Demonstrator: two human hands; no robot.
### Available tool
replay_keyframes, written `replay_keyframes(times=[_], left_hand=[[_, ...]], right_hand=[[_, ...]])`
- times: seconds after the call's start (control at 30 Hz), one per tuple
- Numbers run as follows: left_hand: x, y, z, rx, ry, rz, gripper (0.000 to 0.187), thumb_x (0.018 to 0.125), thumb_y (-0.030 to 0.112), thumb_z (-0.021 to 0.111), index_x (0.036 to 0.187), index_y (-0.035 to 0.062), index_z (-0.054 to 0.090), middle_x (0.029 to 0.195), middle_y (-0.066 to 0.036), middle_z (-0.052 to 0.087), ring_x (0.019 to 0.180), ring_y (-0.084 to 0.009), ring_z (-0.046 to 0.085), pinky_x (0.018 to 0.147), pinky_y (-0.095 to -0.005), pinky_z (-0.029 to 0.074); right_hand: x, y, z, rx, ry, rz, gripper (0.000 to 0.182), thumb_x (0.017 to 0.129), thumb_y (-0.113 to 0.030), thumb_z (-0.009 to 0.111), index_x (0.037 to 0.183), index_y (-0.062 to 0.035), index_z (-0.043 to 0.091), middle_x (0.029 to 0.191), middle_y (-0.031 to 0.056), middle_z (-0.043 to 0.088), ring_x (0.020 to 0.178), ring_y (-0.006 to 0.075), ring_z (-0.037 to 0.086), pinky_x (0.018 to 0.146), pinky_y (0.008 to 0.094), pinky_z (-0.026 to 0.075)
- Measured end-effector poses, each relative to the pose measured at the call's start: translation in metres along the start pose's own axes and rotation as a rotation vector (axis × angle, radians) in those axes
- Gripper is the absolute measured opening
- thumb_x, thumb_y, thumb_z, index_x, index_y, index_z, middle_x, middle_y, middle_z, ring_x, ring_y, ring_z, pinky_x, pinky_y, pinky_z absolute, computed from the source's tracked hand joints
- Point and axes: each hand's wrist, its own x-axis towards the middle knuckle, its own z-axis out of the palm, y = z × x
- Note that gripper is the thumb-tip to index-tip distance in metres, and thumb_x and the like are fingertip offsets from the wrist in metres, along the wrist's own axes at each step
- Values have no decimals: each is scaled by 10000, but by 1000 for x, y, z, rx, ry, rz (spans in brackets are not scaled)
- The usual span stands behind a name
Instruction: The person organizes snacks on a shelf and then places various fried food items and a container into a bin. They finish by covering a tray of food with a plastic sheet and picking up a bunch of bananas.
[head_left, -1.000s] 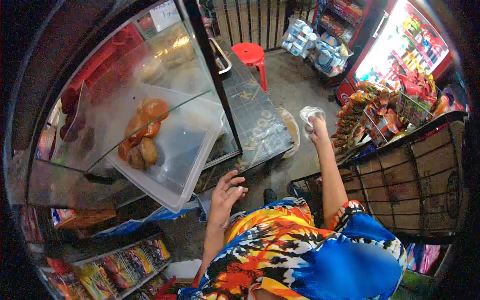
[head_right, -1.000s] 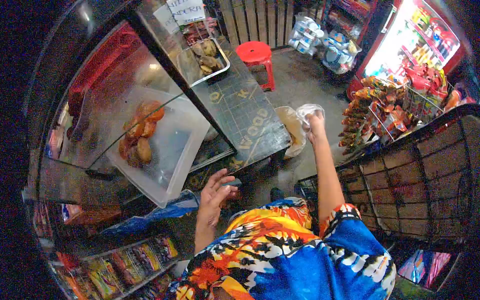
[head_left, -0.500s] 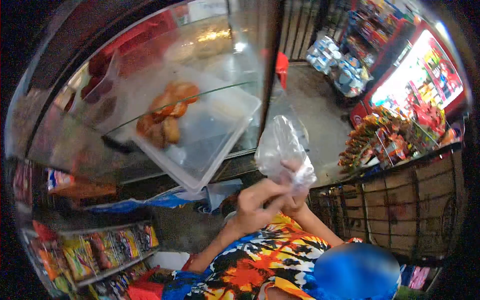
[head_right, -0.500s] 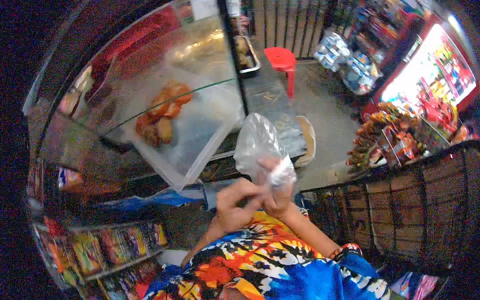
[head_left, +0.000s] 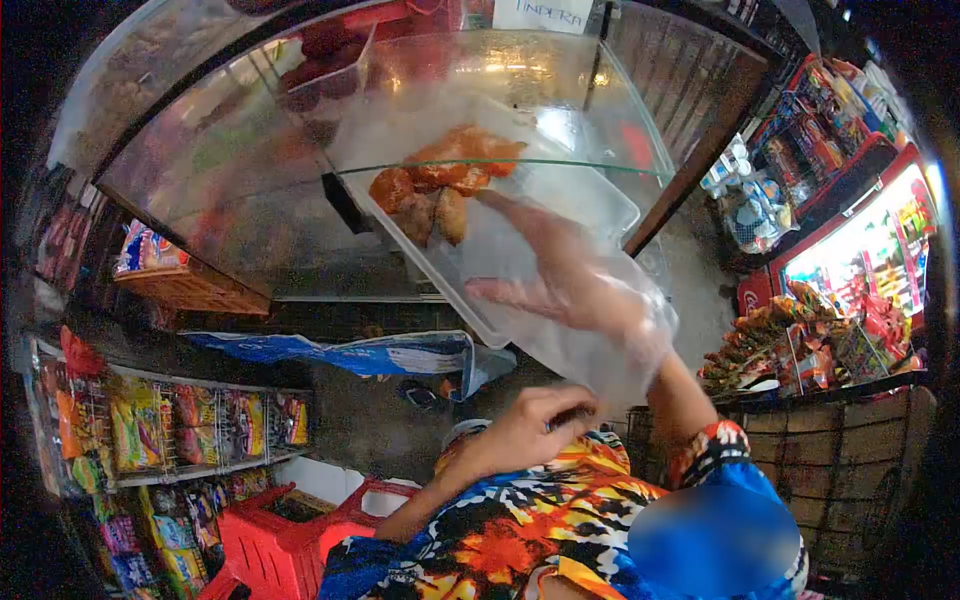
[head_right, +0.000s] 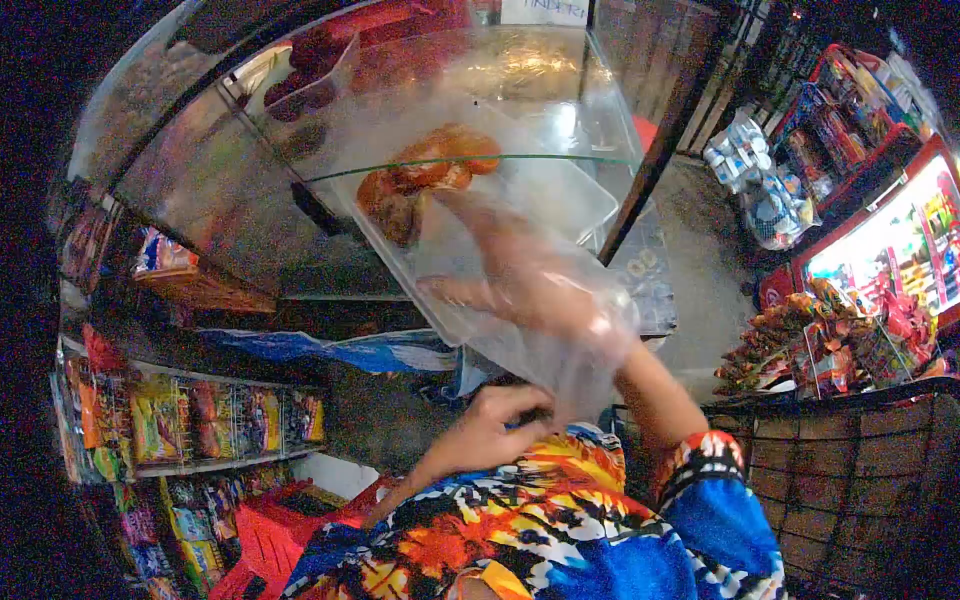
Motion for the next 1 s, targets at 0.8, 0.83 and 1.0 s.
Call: replay_keyframes(times=[0.8, 0.83, 1.0], left_hand=[[-38, -30, -38, -20, 141, -174, 152, 830, 128, 609, 954, 42, 631, 917, -83, 626, 879, -198, 600, 782, -307, 458], [-38, -31, -39, -19, 137, -174, 152, 830, 128, 609, 954, 42, 631, 917, -83, 626, 879, -198, 600, 782, -307, 458], [-40, -48, -39, -131, 251, -266, 219, 848, 134, 600, 1055, 62, 597, 945, -49, 603, 816, -144, 577, 703, -271, 461]], right_hand=[[75, 79, 62, -688, -301, -715, 260, 720, -193, 614, 945, -77, 553, 858, 118, 560, 828, 288, 558, 776, 381, 452], [69, 93, 65, -689, -300, -712, 260, 720, -193, 614, 945, -77, 553, 858, 118, 560, 828, 288, 558, 776, 381, 452], [51, 99, 58, -44, -289, -688, 216, 742, -126, 584, 948, -64, 593, 908, 113, 580, 821, 273, 565, 759, 355, 458]])
